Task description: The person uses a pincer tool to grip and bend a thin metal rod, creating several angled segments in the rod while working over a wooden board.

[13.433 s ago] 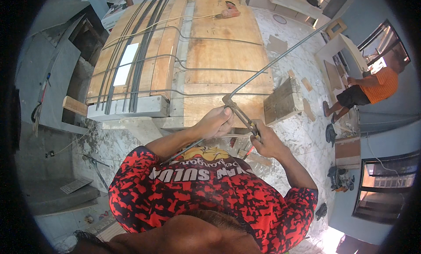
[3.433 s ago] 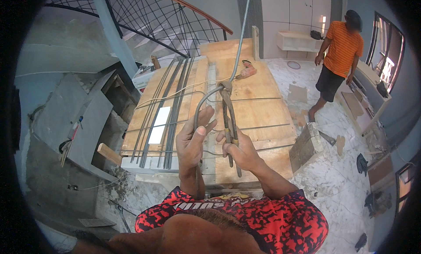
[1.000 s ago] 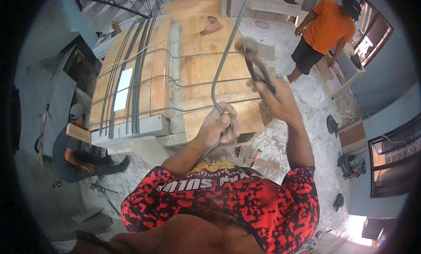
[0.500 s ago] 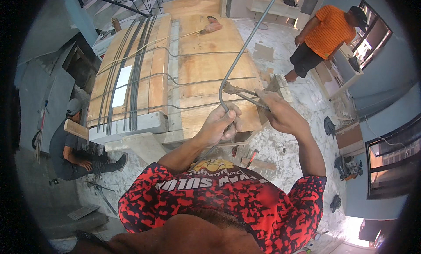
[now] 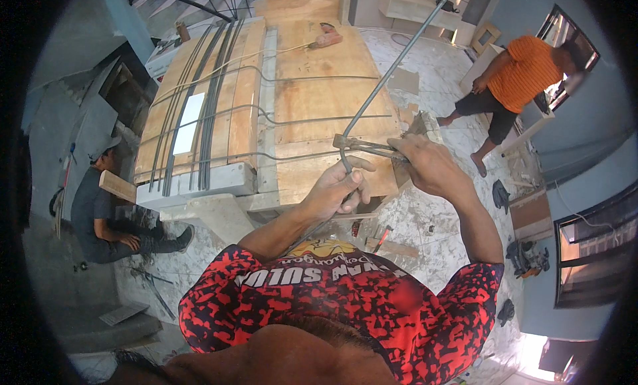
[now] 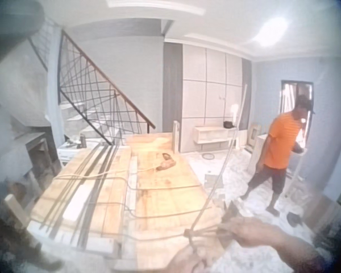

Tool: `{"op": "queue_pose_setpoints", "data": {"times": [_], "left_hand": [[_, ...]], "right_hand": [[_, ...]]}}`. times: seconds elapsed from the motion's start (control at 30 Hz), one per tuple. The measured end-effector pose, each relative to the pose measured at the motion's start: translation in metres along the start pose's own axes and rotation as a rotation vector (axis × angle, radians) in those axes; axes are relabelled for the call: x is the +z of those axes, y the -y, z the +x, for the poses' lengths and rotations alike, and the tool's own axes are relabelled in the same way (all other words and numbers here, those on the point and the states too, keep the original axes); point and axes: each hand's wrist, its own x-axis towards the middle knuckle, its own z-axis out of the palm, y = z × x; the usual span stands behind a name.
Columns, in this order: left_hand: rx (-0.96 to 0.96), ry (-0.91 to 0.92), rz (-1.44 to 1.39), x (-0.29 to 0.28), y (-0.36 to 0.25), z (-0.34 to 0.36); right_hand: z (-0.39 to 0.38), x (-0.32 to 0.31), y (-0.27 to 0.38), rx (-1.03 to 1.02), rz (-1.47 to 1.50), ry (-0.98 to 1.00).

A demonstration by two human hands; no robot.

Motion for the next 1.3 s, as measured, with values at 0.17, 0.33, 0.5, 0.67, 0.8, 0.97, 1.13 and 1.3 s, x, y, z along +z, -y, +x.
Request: {"op": "queue_pose_setpoints", "data": {"times": [0.17, 0.33, 0.5, 0.67, 0.8, 0.97, 1.13, 1.3], "left_hand": [[-0.026, -0.039, 0.004, -0.004, 0.002, -0.001], [-0.02, -0.031, 0.003, -0.006, 0.003, -0.002], [-0.024, -0.02, -0.012, -0.003, 0.001, -0.002], [0.002, -0.028, -0.021, -0.004, -0.001, -0.002], [-0.015, -0.058, -0.028, -0.008, 0.002, -0.002], [-0.039, -0.096, -0.037, -0.013, 0.006, -0.004], [-0.026, -0.119, -0.041, -0.017, 0.006, -0.005], [-0.094, -0.163, 0.013, -0.021, 0.004, -0.011]], "right_hand": [[0.001, 0.0, 0.003, -0.07, -0.064, -0.004], [0.001, 0.0, -0.003, -0.084, 0.0, 0.031], [0.001, 0.006, 0.003, -0.062, 0.081, 0.052], [-0.001, 0.024, 0.007, -0.076, 0.185, -0.04], [0.001, 0.036, 0.012, 0.005, 0.271, -0.019], [0.001, 0.053, 0.019, 0.094, 0.325, 0.004], [0.003, 0.054, 0.031, 0.216, 0.348, 0.11], [-0.002, 0.058, 0.027, 0.166, 0.448, 0.207]]}}
